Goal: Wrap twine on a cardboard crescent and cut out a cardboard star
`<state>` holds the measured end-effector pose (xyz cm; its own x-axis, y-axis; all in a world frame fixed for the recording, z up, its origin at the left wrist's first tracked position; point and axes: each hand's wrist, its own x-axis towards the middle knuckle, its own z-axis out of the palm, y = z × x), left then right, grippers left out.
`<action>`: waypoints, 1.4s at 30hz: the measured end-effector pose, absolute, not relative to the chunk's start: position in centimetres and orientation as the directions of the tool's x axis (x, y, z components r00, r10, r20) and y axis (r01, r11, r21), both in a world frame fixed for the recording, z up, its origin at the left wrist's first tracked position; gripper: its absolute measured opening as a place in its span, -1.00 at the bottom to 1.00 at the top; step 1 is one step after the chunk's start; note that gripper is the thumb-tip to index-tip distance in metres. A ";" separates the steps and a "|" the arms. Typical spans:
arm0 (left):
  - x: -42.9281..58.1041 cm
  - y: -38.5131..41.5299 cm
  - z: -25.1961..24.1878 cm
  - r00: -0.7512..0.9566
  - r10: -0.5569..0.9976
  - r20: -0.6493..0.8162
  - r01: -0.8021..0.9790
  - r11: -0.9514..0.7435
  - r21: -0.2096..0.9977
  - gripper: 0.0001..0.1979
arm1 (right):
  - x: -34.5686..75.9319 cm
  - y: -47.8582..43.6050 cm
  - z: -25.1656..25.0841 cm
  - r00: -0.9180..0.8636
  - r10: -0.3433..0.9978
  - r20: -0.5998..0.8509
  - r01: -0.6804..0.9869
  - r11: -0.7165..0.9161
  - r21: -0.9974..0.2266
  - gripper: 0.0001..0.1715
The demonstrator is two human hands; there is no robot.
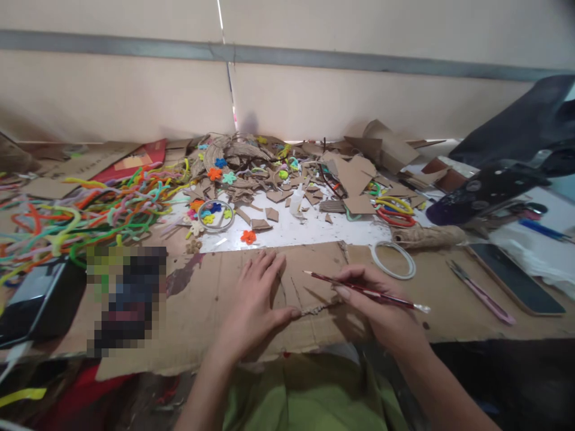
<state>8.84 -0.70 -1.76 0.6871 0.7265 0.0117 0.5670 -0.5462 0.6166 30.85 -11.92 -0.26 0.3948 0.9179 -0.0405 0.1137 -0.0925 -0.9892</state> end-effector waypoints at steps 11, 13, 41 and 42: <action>8.7 -0.8 -1.6 0.694 0.720 0.004 0.559 -0.542 0.627 -0.05 | 29.1 -9.8 -1.0 0.222 0.971 -0.084 0.218 -0.133 -0.967 -0.81; 8.8 -0.8 -1.6 0.695 0.719 0.003 0.558 -0.542 0.629 -0.05 | 29.0 -9.7 -1.1 0.211 0.975 -0.074 0.236 -0.125 -0.964 -0.82; 8.6 -0.8 -2.2 0.690 0.722 0.049 0.540 -0.558 0.630 -0.07 | 29.3 -9.5 -0.3 0.160 0.985 -0.060 0.353 -0.114 -0.928 -0.82; 8.7 -0.8 -2.2 0.690 0.723 0.043 0.544 -0.556 0.629 -0.07 | 29.5 -9.6 -0.3 0.165 0.984 -0.066 0.346 -0.120 -0.930 -0.81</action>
<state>8.66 -0.75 -2.18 0.6896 0.7229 0.0431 0.5436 -0.5561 0.6287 29.47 -9.57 -0.34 0.1647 0.9841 -0.0661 0.3461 -0.1204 -0.9304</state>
